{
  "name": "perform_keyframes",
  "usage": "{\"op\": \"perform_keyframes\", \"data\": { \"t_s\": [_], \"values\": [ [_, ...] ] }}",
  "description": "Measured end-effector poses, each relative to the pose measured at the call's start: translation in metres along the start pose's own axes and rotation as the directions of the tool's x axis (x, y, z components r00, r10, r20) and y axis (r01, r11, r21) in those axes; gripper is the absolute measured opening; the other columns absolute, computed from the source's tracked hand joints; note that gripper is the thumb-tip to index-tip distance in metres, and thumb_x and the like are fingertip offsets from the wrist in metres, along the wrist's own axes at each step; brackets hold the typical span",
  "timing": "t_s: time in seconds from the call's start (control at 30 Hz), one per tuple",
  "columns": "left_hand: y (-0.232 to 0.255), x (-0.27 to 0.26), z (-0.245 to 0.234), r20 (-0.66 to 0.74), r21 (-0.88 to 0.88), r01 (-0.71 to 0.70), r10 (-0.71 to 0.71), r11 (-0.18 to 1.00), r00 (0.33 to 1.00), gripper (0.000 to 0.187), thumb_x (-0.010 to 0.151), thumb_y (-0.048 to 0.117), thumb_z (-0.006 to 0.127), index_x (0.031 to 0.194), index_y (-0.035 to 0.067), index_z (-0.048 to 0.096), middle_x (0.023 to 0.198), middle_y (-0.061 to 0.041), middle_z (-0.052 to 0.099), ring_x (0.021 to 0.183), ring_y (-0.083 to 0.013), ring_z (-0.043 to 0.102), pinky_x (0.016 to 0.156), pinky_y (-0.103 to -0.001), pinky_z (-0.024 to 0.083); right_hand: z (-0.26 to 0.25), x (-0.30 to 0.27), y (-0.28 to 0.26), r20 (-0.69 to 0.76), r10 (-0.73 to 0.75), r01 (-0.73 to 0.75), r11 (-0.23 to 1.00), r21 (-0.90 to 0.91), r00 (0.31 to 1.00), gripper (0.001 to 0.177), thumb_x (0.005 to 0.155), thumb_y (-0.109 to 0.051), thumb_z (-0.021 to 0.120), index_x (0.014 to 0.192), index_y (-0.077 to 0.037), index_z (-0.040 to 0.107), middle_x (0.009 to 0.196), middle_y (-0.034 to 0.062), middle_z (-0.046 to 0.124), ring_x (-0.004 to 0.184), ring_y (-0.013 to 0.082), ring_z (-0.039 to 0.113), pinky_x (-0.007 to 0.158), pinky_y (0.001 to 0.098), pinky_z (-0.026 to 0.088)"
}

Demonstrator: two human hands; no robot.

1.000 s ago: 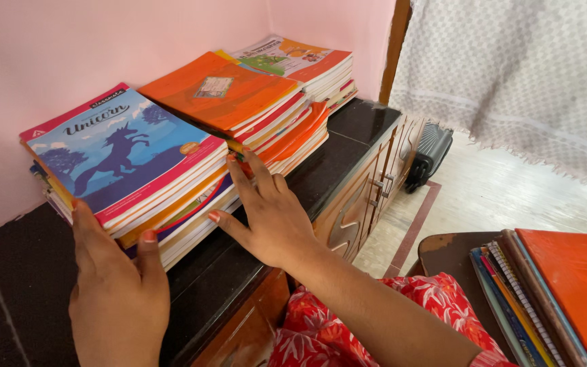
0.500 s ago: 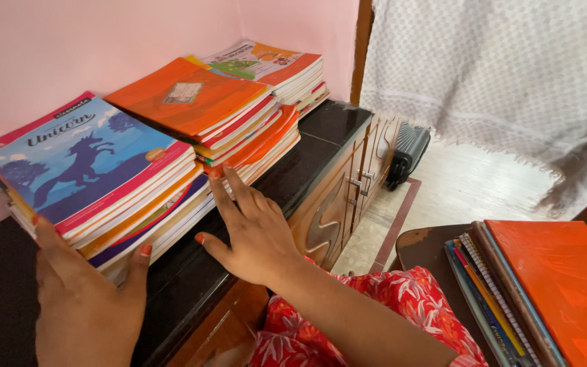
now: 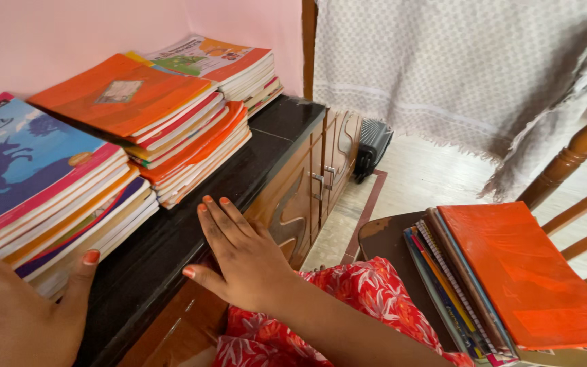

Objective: The person picks up books one by one from a wooden chair and places them onto a stack on a nearby cabinet. The person handles various textbooks and notebooks, aligning them as they build the stack.

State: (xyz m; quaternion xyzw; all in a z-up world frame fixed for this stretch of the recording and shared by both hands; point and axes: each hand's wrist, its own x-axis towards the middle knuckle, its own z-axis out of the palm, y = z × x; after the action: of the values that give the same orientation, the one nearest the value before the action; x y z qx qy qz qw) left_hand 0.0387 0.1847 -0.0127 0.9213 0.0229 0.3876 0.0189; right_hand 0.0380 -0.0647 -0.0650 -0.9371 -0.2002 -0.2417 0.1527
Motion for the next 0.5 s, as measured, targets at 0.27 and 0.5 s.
{"op": "perform_keyframes", "data": {
  "t_s": [0.27, 0.5],
  "values": [
    [0.058, -0.025, 0.01, 0.019, -0.189, -0.096, 0.101, 0.977, 0.995, 0.119, 0.079, 0.054, 0.079, 0.169, -0.003, 0.026, 0.156, -0.044, 0.024, 0.146, -0.0602, 0.027, 0.114, -0.072, 0.03, -0.026, -0.066, 0.066, 0.207, 0.205, -0.209, 0.978, -0.002, 0.957, 0.096, 0.098, -0.065, 0.05, 0.159, 0.003, 0.02, 0.168, 0.0247, 0.012, 0.156, 0.0407, 0.009, 0.121, 0.0587, 0.016],
    [0.174, -0.049, -0.007, 0.269, -0.534, -0.22, 0.411, 0.816, 0.871, 0.111, 0.07, 0.057, 0.072, 0.16, 0.013, 0.023, 0.162, -0.035, 0.003, 0.15, -0.055, -0.003, 0.114, -0.072, 0.009, -0.053, -0.139, 0.145, 0.181, 0.582, -0.563, 0.813, -0.149, 0.793, 0.099, 0.093, -0.066, 0.051, 0.161, -0.006, 0.012, 0.169, 0.0151, 0.009, 0.156, 0.0343, 0.007, 0.119, 0.0558, 0.015]
  ]
}}
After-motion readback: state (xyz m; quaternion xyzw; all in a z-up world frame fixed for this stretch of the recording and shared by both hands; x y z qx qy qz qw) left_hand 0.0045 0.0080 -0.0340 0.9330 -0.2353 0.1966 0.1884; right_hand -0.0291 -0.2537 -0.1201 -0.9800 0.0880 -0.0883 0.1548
